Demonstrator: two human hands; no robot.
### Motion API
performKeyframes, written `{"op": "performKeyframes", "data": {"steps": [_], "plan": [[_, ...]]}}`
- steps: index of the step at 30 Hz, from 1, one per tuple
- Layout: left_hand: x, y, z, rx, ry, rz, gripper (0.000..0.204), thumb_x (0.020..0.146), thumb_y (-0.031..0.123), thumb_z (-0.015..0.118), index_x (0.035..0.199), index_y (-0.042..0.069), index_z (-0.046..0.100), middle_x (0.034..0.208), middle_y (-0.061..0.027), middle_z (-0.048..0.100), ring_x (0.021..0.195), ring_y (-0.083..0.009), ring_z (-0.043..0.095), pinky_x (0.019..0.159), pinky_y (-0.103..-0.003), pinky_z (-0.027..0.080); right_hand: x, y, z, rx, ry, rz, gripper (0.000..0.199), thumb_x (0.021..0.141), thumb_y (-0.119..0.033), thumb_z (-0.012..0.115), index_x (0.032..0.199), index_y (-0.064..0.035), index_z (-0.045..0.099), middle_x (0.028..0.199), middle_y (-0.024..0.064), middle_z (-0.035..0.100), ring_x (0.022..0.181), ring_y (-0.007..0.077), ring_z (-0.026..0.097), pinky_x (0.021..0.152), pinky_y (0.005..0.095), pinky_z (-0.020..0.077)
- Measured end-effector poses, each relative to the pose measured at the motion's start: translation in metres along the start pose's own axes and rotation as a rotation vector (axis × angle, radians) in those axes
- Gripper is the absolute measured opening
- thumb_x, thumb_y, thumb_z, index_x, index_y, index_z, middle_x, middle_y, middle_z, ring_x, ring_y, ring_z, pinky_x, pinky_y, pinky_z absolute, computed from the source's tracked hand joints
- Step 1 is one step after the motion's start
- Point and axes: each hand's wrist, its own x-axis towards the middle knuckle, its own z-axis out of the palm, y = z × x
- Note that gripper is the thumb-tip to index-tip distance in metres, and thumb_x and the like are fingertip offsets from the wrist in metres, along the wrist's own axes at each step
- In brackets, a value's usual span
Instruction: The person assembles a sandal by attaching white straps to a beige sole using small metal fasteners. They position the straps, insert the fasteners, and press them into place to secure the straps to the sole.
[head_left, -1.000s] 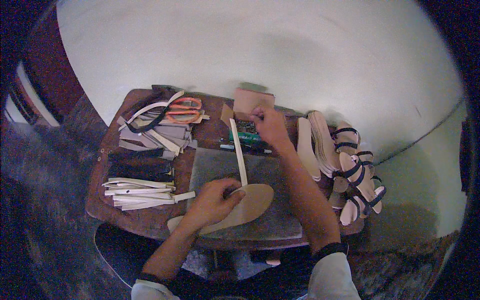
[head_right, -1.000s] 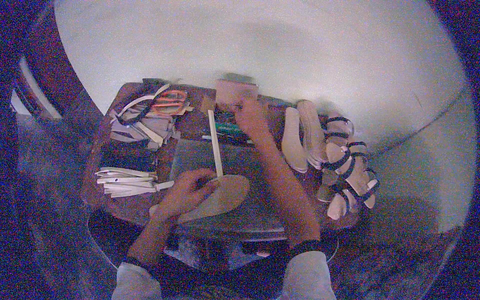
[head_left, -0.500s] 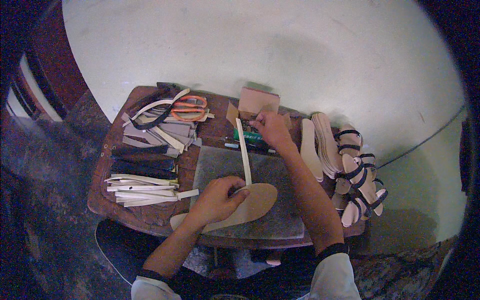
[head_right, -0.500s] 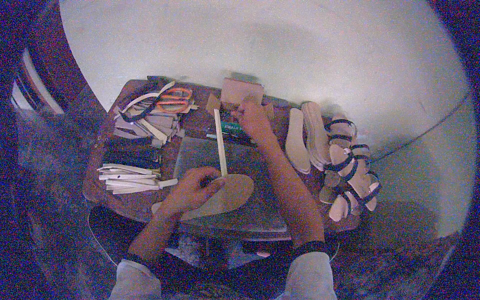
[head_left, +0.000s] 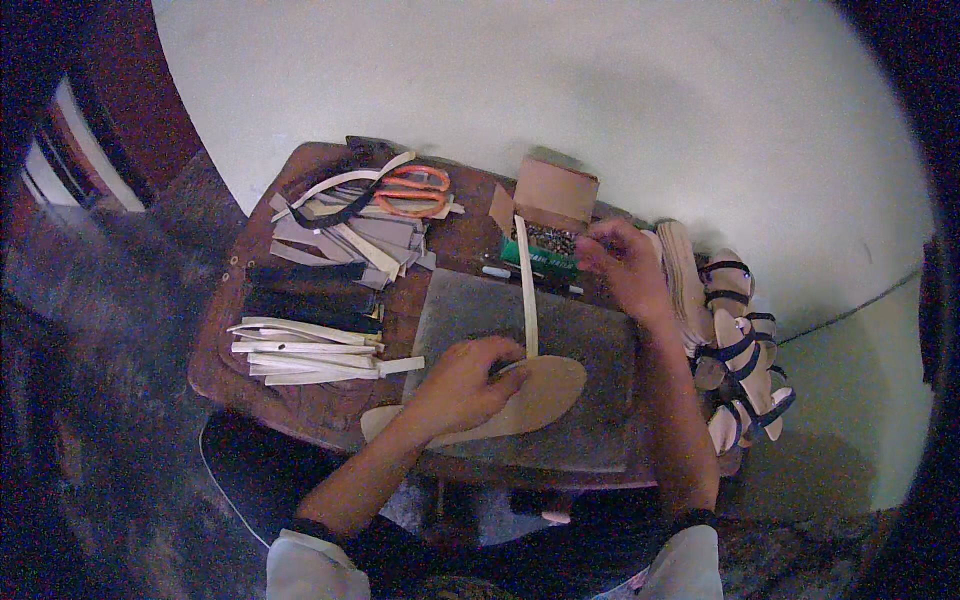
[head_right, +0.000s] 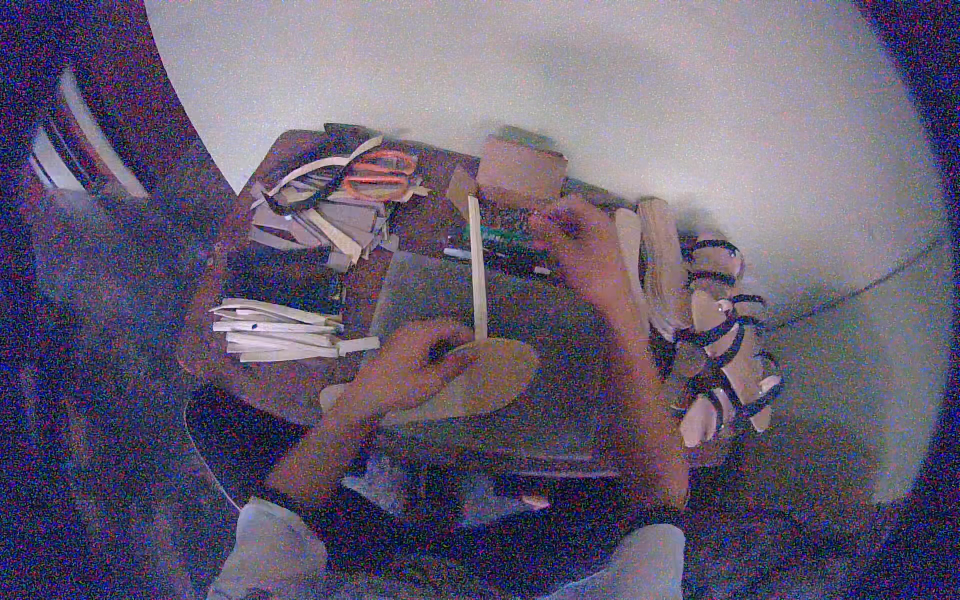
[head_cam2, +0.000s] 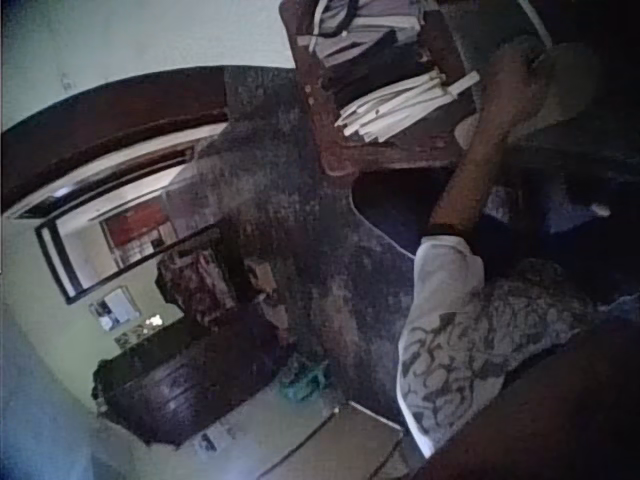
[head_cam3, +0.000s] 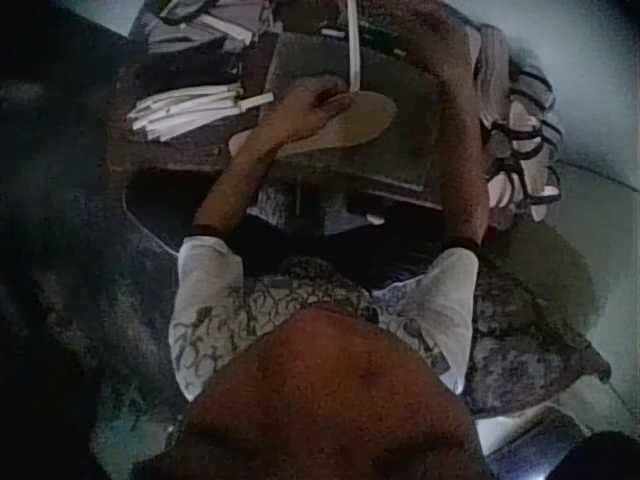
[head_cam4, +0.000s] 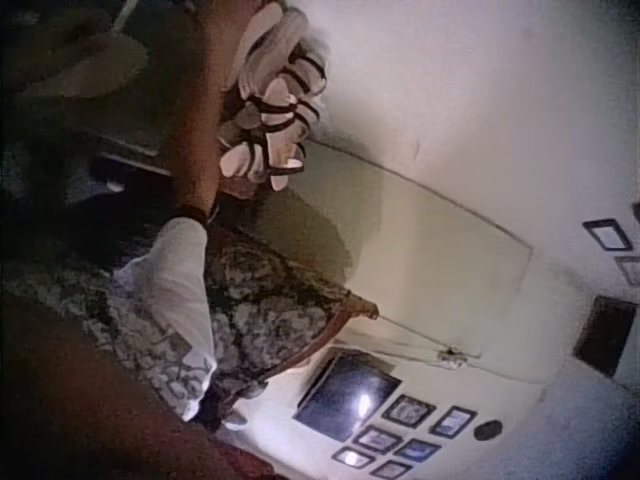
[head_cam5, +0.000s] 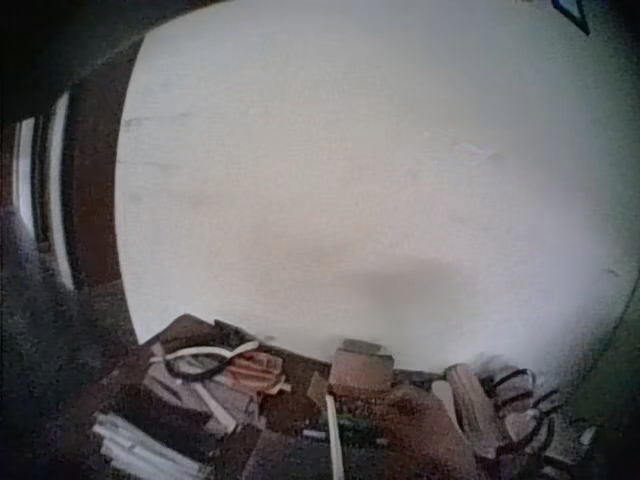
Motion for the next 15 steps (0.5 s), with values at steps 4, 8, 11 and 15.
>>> {"op": "performKeyframes", "data": {"steps": [4, 8, 11, 15], "plan": [[0.003, 0.006, 0.004, 0.034, -0.004, 0.063, 0.026, 0.083, 0.024, 0.061, 0.095, 0.001, 0.064, 0.088, -0.0195, 0.064, 0.084, -0.0380, 0.062, 0.075, -0.044, 0.048, -0.049, -0.014, -0.019, -0.010, -0.020, 0.097, 0.010, 0.083, -0.007, 0.066, 0.090, -0.0039, 0.060, 0.082, 0.0015, 0.063, 0.077, 0.0107, 0.059, 0.072, 0.0244, 0.0479], [0.021, 0.021, 0.000, 0.160, -0.045, 0.136, 0.025, 0.082, 0.023, 0.061, 0.093, 0.000, 0.064, 0.087, -0.0205, 0.063, 0.083, -0.0391, 0.061, 0.074, -0.045, 0.048, -0.100, -0.025, -0.026, 0.112, 0.024, 0.154, 0.013, 0.080, -0.001, 0.067, 0.091, -0.0037, 0.061, 0.087, 0.0024, 0.061, 0.083, 0.0115, 0.059, 0.077, 0.0267, 0.0473], [0.041, 0.035, 0.000, 0.184, -0.098, 0.162, 0.024, 0.082, 0.022, 0.062, 0.092, 0.000, 0.063, 0.086, -0.0213, 0.063, 0.082, -0.0401, 0.061, 0.073, -0.046, 0.048, -0.124, -0.020, -0.032, 0.098, 0.052, 0.127, 0.014, 0.078, 0.000, 0.067, 0.090, -0.0036, 0.062, 0.088, 0.0032, 0.060, 0.085, 0.0127, 0.058, 0.078, 0.0275, 0.0474], [0.044, 0.038, 0.013, 0.193, -0.104, 0.183, 0.023, 0.083, 0.021, 0.061, 0.092, 0.000, 0.063, 0.086, -0.0201, 0.063, 0.079, -0.0379, 0.062, 0.071, -0.044, 0.049, -0.133, -0.005, -0.015, 0.058, 0.036, -0.007, 0.013, 0.077, 0.000, 0.067, 0.088, -0.0031, 0.062, 0.094, 0.0056, 0.060, 0.089, 0.0142, 0.059, 0.081, 0.0285, 0.0466]]}}
